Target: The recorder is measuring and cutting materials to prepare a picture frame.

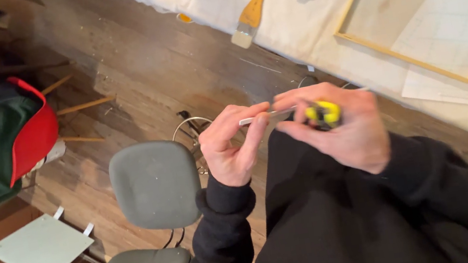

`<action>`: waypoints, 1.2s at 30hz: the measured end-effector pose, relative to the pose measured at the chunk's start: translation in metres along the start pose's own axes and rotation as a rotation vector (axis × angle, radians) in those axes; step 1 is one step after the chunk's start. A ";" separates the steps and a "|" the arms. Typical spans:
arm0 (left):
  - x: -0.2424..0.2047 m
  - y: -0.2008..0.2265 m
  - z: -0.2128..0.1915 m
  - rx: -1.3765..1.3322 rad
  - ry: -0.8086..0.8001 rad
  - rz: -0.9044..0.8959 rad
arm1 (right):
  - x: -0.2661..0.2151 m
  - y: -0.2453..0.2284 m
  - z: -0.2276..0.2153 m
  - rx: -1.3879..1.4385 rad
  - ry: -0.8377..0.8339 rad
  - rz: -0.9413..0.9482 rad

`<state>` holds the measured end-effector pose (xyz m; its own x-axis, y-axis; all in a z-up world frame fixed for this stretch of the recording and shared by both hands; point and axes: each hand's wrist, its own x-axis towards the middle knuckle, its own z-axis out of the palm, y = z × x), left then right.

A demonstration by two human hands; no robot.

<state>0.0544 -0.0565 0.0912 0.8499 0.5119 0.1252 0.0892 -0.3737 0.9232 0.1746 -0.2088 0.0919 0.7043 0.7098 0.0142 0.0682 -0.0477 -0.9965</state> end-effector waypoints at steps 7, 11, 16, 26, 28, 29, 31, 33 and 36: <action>-0.008 0.001 0.022 -0.092 0.087 -0.029 | -0.005 0.011 -0.001 -0.088 0.043 -0.160; -0.008 -0.005 0.023 -0.213 0.109 -0.129 | -0.012 0.019 -0.013 -0.191 0.067 -0.168; -0.004 -0.009 0.006 -0.411 0.149 -0.248 | -0.042 0.045 -0.038 -0.259 0.091 -0.147; 0.004 -0.022 -0.104 -0.322 0.280 -0.175 | -0.137 0.138 -0.113 -0.516 0.046 0.141; 0.001 -0.015 -0.113 -0.282 0.235 -0.149 | -0.157 0.160 -0.127 -0.519 0.035 0.260; 0.000 -0.011 -0.113 -0.200 0.185 -0.120 | -0.164 0.169 -0.132 -0.556 0.093 0.333; -0.004 -0.005 -0.111 -0.118 0.131 -0.105 | -0.173 0.170 -0.131 -0.591 0.146 0.418; -0.003 -0.005 -0.110 -0.099 -0.047 0.006 | -0.155 0.162 -0.122 -0.493 0.159 0.442; 0.004 0.001 -0.092 -0.233 -0.071 -0.050 | -0.117 0.132 -0.107 -0.189 -0.005 0.300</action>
<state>0.0103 0.0160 0.1257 0.8825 0.4666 0.0593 0.0166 -0.1568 0.9875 0.1763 -0.3735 -0.0330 0.7090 0.6480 -0.2782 -0.0115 -0.3838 -0.9233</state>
